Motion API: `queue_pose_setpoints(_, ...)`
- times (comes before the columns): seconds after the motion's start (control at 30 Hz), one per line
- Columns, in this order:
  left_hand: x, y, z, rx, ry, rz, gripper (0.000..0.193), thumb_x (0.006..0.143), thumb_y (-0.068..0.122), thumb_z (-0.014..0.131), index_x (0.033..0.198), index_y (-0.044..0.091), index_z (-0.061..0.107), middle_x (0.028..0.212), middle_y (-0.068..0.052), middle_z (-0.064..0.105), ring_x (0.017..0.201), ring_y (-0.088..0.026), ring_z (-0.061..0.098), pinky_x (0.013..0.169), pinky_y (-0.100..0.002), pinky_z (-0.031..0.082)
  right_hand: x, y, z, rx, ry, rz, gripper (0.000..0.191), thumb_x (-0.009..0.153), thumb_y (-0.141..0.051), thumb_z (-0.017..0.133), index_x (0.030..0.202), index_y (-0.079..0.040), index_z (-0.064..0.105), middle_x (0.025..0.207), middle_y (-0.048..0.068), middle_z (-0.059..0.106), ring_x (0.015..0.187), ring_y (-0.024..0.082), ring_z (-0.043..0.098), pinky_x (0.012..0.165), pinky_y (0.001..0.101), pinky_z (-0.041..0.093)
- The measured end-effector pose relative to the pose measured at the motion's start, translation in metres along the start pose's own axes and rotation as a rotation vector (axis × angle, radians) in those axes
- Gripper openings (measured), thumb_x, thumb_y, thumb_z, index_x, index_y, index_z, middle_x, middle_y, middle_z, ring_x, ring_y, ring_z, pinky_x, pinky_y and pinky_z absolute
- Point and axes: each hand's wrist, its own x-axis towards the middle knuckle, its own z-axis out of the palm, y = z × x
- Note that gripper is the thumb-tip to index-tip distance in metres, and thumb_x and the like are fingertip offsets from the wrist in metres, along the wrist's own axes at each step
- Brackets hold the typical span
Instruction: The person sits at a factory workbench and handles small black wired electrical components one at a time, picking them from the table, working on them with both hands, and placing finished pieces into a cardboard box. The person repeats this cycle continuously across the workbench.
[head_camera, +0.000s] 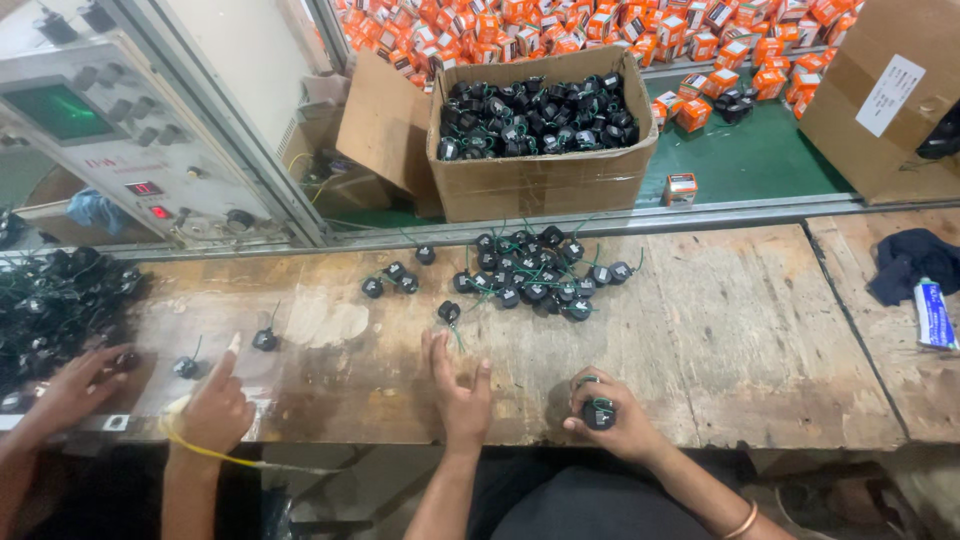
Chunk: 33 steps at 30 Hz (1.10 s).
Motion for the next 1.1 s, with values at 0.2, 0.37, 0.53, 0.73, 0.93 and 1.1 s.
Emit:
queue_pose_setpoints(0.2, -0.002, 0.003, 0.000, 0.194, 0.007, 0.187, 0.062, 0.083, 0.008, 0.076, 0.140, 0.001, 0.051, 0.158, -0.024, 0.041, 0.149, -0.039, 0.036, 0.120, -0.046, 0.031, 0.000, -0.001, -0.001, -0.022, 0.003, -0.023, 0.028, 0.076, -0.017, 0.088, 0.081, -0.006, 0.063, 0.091, 0.007, 0.064, 0.093, 0.024, 0.066, 0.083, 0.0374, 0.052)
queue_pose_setpoints(0.37, -0.002, 0.007, -0.001, 0.189, 0.000, 0.165, 0.057, 0.084, 0.009, 0.075, 0.136, 0.002, 0.055, 0.157, -0.021, 0.045, 0.145, -0.037, 0.042, 0.119, -0.046, 0.034, 0.000, -0.002, -0.001, -0.024, 0.003, -0.022, 0.026, 0.076, -0.016, 0.088, 0.082, -0.006, 0.064, 0.092, 0.008, 0.064, 0.093, 0.024, 0.066, 0.083, 0.0376, 0.052)
queue_pose_setpoints(0.53, -0.001, 0.007, -0.002, 0.200, 0.007, 0.165, 0.057, 0.083, 0.008, 0.076, 0.135, 0.002, 0.056, 0.157, -0.021, 0.043, 0.145, -0.038, 0.041, 0.118, -0.046, 0.034, 0.000, -0.003, 0.000, -0.028, 0.008, -0.018, 0.026, 0.077, -0.015, 0.087, 0.083, -0.006, 0.064, 0.093, 0.007, 0.064, 0.094, 0.024, 0.066, 0.084, 0.0374, 0.052)
queue_pose_setpoints(0.73, -0.003, 0.007, -0.001, 0.143, 0.004, 0.119, 0.059, 0.085, 0.008, 0.075, 0.139, 0.002, 0.053, 0.161, -0.020, 0.038, 0.148, -0.036, 0.040, 0.119, -0.045, 0.034, 0.001, -0.005, 0.000, 0.004, -0.011, 0.046, 0.029, 0.076, -0.017, 0.088, 0.084, -0.005, 0.064, 0.093, 0.007, 0.064, 0.092, 0.022, 0.066, 0.081, 0.0375, 0.053)
queue_pose_setpoints(0.93, 0.039, 0.050, 0.000, 0.030, -0.008, 0.440, 0.071, 0.089, 0.011, 0.077, 0.151, 0.005, 0.041, 0.167, -0.021, 0.030, 0.157, -0.039, 0.029, 0.127, -0.049, 0.031, 0.005, -0.006, 0.002, -0.050, 0.002, -0.049, 0.024, 0.075, -0.012, 0.087, 0.082, -0.005, 0.065, 0.096, 0.009, 0.065, 0.092, 0.025, 0.067, 0.080, 0.0373, 0.052)
queue_pose_setpoints(1.1, 0.138, 0.119, 0.003, 0.013, 0.094, 1.006, 0.101, 0.095, 0.043, 0.077, 0.170, 0.022, 0.012, 0.176, -0.013, 0.012, 0.165, -0.037, 0.017, 0.133, -0.051, 0.024, 0.005, -0.004, 0.004, -0.049, -0.009, -0.035, 0.026, 0.074, -0.012, 0.088, 0.082, -0.005, 0.065, 0.090, 0.009, 0.065, 0.088, 0.026, 0.067, 0.078, 0.0372, 0.053)
